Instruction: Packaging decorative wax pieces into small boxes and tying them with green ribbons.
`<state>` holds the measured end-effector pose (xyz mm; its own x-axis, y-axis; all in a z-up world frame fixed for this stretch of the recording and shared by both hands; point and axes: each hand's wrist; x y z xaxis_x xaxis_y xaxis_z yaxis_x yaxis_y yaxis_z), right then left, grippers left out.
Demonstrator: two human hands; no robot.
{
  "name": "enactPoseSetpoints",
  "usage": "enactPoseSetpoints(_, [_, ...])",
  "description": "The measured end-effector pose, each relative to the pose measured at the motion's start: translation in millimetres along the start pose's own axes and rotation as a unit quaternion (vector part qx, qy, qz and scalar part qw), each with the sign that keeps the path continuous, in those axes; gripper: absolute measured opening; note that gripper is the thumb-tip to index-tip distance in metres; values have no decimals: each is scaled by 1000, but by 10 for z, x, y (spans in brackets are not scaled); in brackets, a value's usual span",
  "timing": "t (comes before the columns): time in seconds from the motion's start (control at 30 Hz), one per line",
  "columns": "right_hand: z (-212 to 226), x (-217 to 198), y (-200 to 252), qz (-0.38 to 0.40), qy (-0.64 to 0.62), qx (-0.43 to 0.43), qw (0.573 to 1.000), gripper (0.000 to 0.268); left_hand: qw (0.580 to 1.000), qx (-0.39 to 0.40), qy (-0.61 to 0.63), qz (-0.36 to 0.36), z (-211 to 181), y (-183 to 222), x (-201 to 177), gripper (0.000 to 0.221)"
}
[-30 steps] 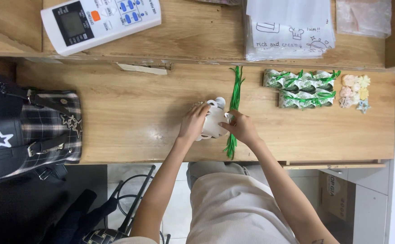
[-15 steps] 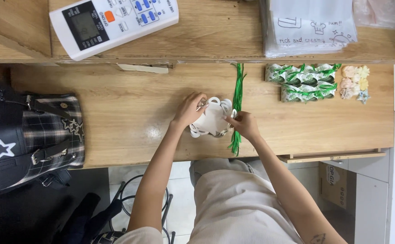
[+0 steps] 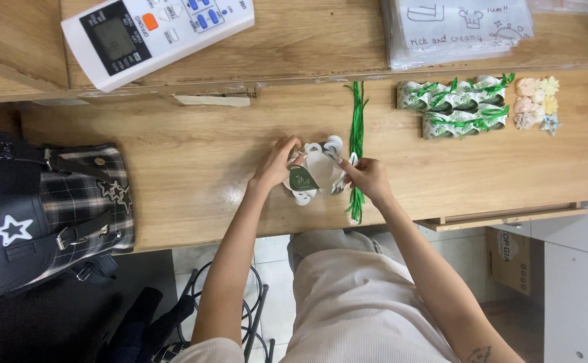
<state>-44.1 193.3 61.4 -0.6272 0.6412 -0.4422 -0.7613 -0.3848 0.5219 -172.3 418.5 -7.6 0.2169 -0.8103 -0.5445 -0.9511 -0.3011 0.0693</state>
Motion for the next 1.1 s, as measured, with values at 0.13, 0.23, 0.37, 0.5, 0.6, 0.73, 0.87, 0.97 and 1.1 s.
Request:
enactPoseSetpoints(0.13, [146, -54, 9, -23, -14, 1, 1000, 51, 1000, -2, 9, 3, 157, 7, 38, 35])
enactPoseSetpoints(0.23, [147, -67, 41, -27, 16, -33, 999, 52, 999, 17, 3, -32, 296, 13, 134, 34])
enactPoseSetpoints(0.37, [98, -4, 136, -4, 27, -76, 997, 46, 998, -64, 11, -1, 75, 49, 15, 32])
enactPoseSetpoints(0.5, [19, -45, 163, -30, 152, -87, 984, 45, 997, -58, 44, 2, 21, 93, -59, 37])
enactPoseSetpoints(0.6, [157, -295, 250, -29, 136, -79, 987, 29, 999, -32, 41, -11, 191, 148, 88, 38])
enactPoseSetpoints(0.73, [230, -506, 336, -9, 118, -93, 989, 26, 998, -44, 28, -35, 127, 202, 126, 37])
enactPoseSetpoints(0.87, [291, -536, 471, 7, 142, -125, 982, 25, 989, -12, -81, -123, -111, 206, 86, 49])
enactPoseSetpoints(0.97, [365, -546, 638, 8, 136, -136, 981, 24, 978, -75, -136, -142, -45, 227, 243, 60])
enactPoseSetpoints(1.1, [473, -535, 897, -5, 148, -162, 976, 22, 968, -217, -125, -13, 33, 341, 464, 35])
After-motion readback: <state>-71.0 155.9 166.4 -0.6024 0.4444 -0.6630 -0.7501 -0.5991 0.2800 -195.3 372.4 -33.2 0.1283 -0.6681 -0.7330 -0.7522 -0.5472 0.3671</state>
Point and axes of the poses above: each hand's wrist, its own y-axis away from the middle knuckle, its own x-axis out of the palm, z = x × y, and after that the axes turned 4 degrees about -y, right-handed
